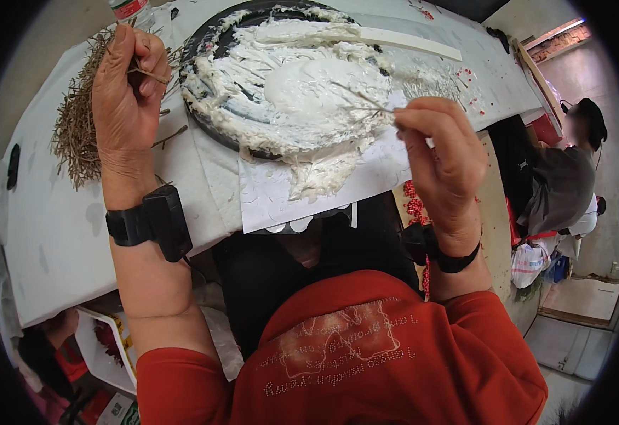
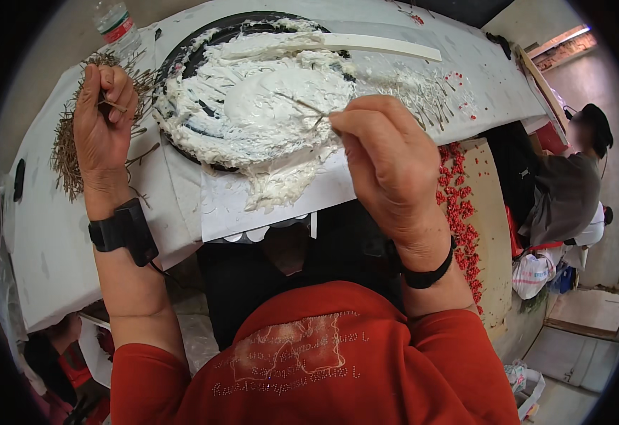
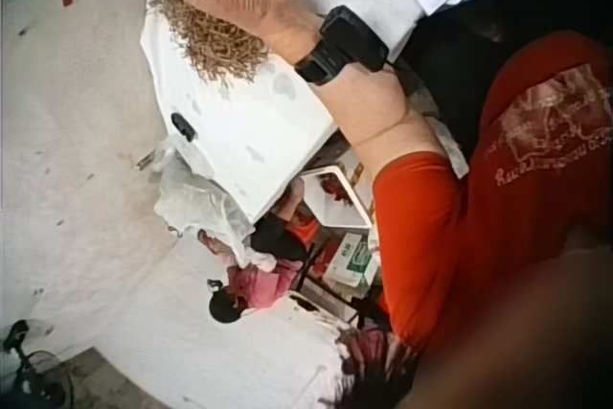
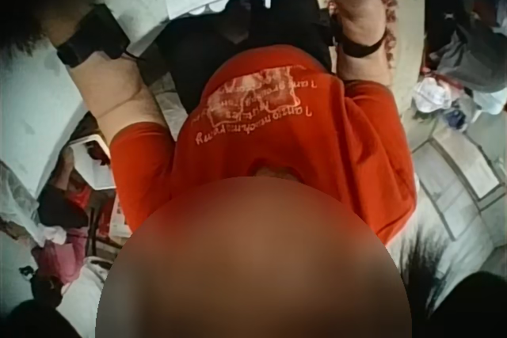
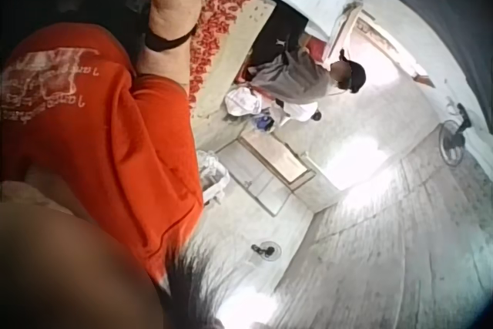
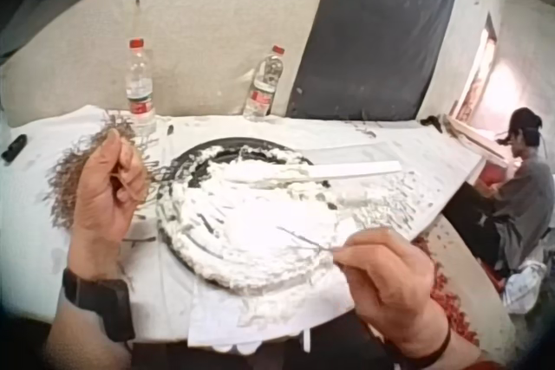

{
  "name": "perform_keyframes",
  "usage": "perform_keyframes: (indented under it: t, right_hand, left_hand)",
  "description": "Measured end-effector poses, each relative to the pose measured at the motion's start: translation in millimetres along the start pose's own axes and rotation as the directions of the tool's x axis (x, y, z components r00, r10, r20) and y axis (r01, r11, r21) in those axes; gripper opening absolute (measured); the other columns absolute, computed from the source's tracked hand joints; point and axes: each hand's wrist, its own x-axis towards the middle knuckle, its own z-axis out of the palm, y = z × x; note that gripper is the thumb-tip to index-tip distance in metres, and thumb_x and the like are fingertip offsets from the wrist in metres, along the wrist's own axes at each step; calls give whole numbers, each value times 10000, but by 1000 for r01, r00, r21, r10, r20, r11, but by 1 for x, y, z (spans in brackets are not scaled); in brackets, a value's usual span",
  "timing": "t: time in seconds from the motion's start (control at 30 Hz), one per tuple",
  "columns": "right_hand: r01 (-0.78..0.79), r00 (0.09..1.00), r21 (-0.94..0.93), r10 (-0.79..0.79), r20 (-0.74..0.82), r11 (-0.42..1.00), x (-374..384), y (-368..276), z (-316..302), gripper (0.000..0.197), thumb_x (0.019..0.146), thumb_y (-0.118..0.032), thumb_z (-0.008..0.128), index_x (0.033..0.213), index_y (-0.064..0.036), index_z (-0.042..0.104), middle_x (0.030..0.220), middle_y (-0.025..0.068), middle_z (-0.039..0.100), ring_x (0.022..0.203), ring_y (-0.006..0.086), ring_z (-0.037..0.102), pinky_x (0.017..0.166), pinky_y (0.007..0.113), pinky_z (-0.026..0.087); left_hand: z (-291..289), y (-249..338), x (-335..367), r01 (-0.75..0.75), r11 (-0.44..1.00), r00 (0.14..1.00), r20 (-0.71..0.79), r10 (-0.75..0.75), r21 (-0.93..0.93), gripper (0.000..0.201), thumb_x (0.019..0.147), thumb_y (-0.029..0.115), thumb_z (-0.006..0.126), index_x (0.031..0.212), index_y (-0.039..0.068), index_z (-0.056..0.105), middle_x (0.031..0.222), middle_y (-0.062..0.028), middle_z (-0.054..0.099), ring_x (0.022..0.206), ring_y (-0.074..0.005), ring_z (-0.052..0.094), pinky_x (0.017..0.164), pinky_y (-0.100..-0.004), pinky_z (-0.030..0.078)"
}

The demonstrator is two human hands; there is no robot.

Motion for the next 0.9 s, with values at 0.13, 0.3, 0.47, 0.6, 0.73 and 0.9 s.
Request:
perform_keyframes:
  t: [0.13, 0.3, 0.47, 0.6, 0.73, 0.9]
  right_hand:
    - [5, 997, -5, -4, 82, 1000, 0, -1, 4, 211, 763, 183, 628, 915, 36, 637, 898, 126, 649, 748, 184, 647, 647, 272, 535]
    - [-56, 996, 58, 60, -69, 997, -3, 2, 2, 201, 780, 164, 640, 930, 30, 647, 895, 117, 645, 741, 159, 640, 650, 258, 524]
    - [-236, 914, 459, 356, -194, 856, -3, -5, 9, 181, 790, 138, 659, 928, 23, 647, 880, 104, 639, 724, 144, 629, 633, 235, 507]
    - [-255, 965, 273, 264, 7, 928, -11, 11, 18, 147, 806, 105, 676, 918, 14, 649, 852, 83, 635, 699, 130, 605, 613, 226, 483]
    - [-183, 982, 59, 180, 53, 981, -11, 11, 14, 116, 816, 83, 689, 901, 14, 652, 831, 77, 631, 675, 120, 582, 599, 229, 468]
    - [-183, 983, 49, 183, 0, 982, -4, 6, 12, 110, 807, 86, 695, 875, 11, 651, 796, 69, 622, 658, 121, 574, 584, 237, 457]
  left_hand:
    - [-1, 0, 0, 2, 1000, 1000, -8, -1, 3, 309, 1041, 287, 476, 815, 77, 481, 719, 13, 410, 559, -50, 310, 492, -188, 274]
    - [2, 0, 1, -12, 1000, 1000, -9, 12, 0, 306, 1041, 282, 478, 817, 74, 480, 722, 12, 410, 560, -50, 309, 492, -187, 272]
    - [-2, 1, -1, 13, 1000, 1000, 10, -13, -27, 301, 1024, 284, 516, 811, 72, 503, 713, -6, 447, 570, -68, 317, 516, -199, 267]
    - [-2, 0, 0, -1, 1000, 1000, 5, 1, -28, 301, 1024, 281, 515, 807, 73, 501, 712, -7, 446, 569, -69, 315, 518, -200, 268]
    - [-2, 1, 0, 16, 1000, 1000, 21, -16, -23, 301, 1024, 278, 516, 804, 74, 500, 713, -6, 445, 569, -68, 313, 518, -200, 267]
    - [-2, 0, 1, 22, 999, 1000, 21, -21, -33, 305, 1022, 283, 521, 800, 75, 498, 710, -4, 441, 569, -67, 311, 515, -200, 265]
